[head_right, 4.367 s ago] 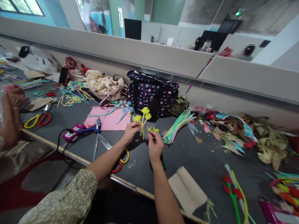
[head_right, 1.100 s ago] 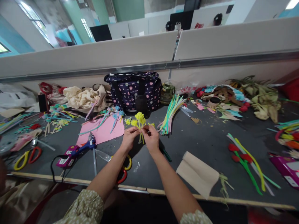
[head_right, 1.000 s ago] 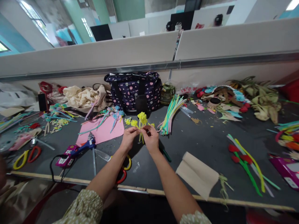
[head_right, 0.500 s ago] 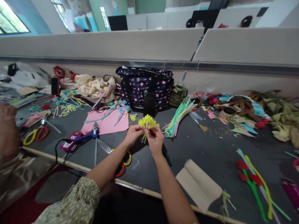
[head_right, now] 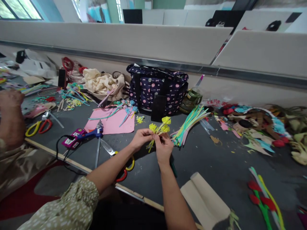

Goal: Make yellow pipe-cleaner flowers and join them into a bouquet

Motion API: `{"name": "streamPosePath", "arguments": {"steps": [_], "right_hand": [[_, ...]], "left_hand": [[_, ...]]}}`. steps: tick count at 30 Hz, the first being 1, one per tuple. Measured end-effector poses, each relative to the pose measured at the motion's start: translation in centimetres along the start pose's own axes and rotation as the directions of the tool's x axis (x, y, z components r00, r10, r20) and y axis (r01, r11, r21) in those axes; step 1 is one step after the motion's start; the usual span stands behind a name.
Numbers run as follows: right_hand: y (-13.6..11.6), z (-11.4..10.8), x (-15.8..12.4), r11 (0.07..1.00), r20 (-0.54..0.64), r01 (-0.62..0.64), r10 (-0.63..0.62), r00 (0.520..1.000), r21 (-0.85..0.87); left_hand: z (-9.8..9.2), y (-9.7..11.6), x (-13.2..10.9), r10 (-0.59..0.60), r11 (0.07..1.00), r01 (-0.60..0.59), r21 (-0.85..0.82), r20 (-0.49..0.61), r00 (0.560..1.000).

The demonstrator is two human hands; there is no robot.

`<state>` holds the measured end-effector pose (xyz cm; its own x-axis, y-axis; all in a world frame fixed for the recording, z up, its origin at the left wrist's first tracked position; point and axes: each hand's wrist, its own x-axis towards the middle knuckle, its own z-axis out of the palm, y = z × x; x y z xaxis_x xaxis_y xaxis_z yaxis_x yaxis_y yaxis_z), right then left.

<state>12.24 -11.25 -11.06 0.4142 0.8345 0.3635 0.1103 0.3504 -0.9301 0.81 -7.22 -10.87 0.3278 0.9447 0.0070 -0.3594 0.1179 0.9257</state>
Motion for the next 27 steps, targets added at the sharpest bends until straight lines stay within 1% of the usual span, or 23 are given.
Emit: {"name": "streamPosePath", "arguments": {"steps": [2,4,8,12,14,17,21,25,27], "right_hand": [[0.2,-0.1,0.0,1.0,-0.003,0.0,0.0,1.0,0.001],[0.2,-0.1,0.1,1.0,-0.011,0.001,-0.001,1.0,-0.006],[0.2,-0.2,0.2,0.999,-0.021,-0.001,0.0,1.0,-0.041],[0.5,-0.4,0.2,0.999,-0.014,0.006,-0.007,1.0,-0.035],[0.6,-0.3,0.2,0.999,-0.022,-0.003,0.003,1.0,-0.032],[0.2,-0.1,0.3,0.998,-0.04,-0.016,0.014,0.999,-0.054],[-0.7,0.1,0.3,0.996,-0.013,-0.015,0.014,1.0,-0.087],[-0.8,0.1,0.6,0.995,-0.014,-0.1,0.1,0.995,0.003],[-0.6,0.0,0.7,0.994,-0.016,-0.11,0.11,0.994,0.005]], "left_hand": [[0.0,0.0,0.0,0.023,0.998,-0.024,0.05,0.003,1.0],[-0.1,0.2,0.0,0.071,0.989,-0.071,0.13,0.005,0.997],[-0.3,0.5,0.0,0.153,0.944,-0.157,0.29,0.035,0.988],[-0.4,0.4,0.0,0.21,0.901,-0.209,0.38,0.039,0.977],[-0.4,0.2,0.1,0.233,0.887,-0.226,0.402,0.032,0.972],[-0.4,0.0,0.1,0.238,0.88,-0.23,0.415,0.034,0.971],[-0.5,-0.2,0.1,0.226,0.897,-0.219,0.385,0.027,0.974],[-0.7,-0.6,0.4,0.199,0.917,-0.196,0.347,0.026,0.98],[-0.8,-0.7,0.5,0.194,0.919,-0.191,0.344,0.025,0.981]]}}
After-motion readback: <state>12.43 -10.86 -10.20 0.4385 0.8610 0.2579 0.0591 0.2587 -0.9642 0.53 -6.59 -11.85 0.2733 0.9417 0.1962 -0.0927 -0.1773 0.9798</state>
